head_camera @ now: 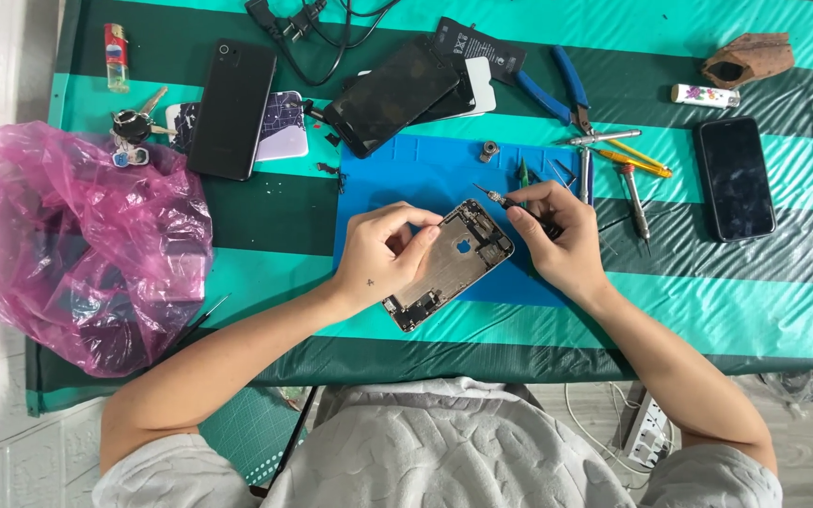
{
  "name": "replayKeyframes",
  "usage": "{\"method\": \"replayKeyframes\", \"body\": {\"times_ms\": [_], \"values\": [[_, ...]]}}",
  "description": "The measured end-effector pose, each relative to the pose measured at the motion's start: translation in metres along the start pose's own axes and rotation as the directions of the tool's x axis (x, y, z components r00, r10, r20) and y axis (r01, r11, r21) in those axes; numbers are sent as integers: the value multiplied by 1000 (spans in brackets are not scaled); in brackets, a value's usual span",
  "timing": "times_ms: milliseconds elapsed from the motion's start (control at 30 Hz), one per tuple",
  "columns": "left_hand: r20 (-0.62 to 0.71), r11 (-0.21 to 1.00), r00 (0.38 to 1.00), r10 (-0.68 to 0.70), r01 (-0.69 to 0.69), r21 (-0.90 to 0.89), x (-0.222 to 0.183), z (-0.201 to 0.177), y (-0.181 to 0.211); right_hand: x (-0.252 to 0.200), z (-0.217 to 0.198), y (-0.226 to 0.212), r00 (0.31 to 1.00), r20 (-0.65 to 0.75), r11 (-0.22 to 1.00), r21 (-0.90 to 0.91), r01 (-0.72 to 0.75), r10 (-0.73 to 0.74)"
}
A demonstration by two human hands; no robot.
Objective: Removing internal components from a smartphone using a precision screwdriver and manual manipulation.
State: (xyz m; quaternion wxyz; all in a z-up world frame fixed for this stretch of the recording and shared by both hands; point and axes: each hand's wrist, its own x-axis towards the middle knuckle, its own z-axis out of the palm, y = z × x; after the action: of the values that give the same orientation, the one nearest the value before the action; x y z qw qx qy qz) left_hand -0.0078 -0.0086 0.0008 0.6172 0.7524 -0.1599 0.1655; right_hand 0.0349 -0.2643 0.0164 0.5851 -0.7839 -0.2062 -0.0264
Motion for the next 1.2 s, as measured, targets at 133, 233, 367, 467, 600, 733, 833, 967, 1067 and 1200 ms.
{"method": "replayKeyframes", "body": {"times_ms": [133, 233, 367, 467, 600, 733, 833, 967, 1067, 1200], "values": [[-11, 999, 999, 41, -41, 22, 1, 0, -2, 0, 1, -1, 1000, 6, 1000, 1, -11, 11], [-13, 998, 998, 55, -54, 43, 1, 0, 2, -1, 1, -1, 1000, 22, 1000, -3, -20, 20], [-29, 992, 993, 113, -111, 67, 4, 1, 7, 0, 1, -2, 999, 34, 1000, 0, 13, -13], [-12, 987, 990, 144, -143, 75, 3, 0, 9, -2, 0, 2, 999, 31, 1000, -2, 9, -9], [51, 974, 978, 204, -208, 92, 4, -3, 11, -1, -3, 4, 1000, 21, 1000, -8, 16, -16], [58, 966, 973, 222, -227, 125, 2, -1, 4, -1, -3, 4, 1000, 23, 1000, -8, 8, -8], [49, 963, 975, 219, -224, 148, 1, 0, 3, -2, -2, 5, 1000, 19, 1000, -4, 22, -22], [74, 960, 970, 230, -239, 144, 4, -1, 2, -1, -3, 4, 1000, 15, 1000, -1, 24, -24], [99, 954, 968, 231, -246, 170, 6, -4, 5, -1, -3, 5, 1000, -3, 1000, -5, 30, -30], [121, 929, 959, 256, -279, 242, 6, -4, 5, 0, -6, 4, 995, -62, 995, -61, 76, -80]]}}
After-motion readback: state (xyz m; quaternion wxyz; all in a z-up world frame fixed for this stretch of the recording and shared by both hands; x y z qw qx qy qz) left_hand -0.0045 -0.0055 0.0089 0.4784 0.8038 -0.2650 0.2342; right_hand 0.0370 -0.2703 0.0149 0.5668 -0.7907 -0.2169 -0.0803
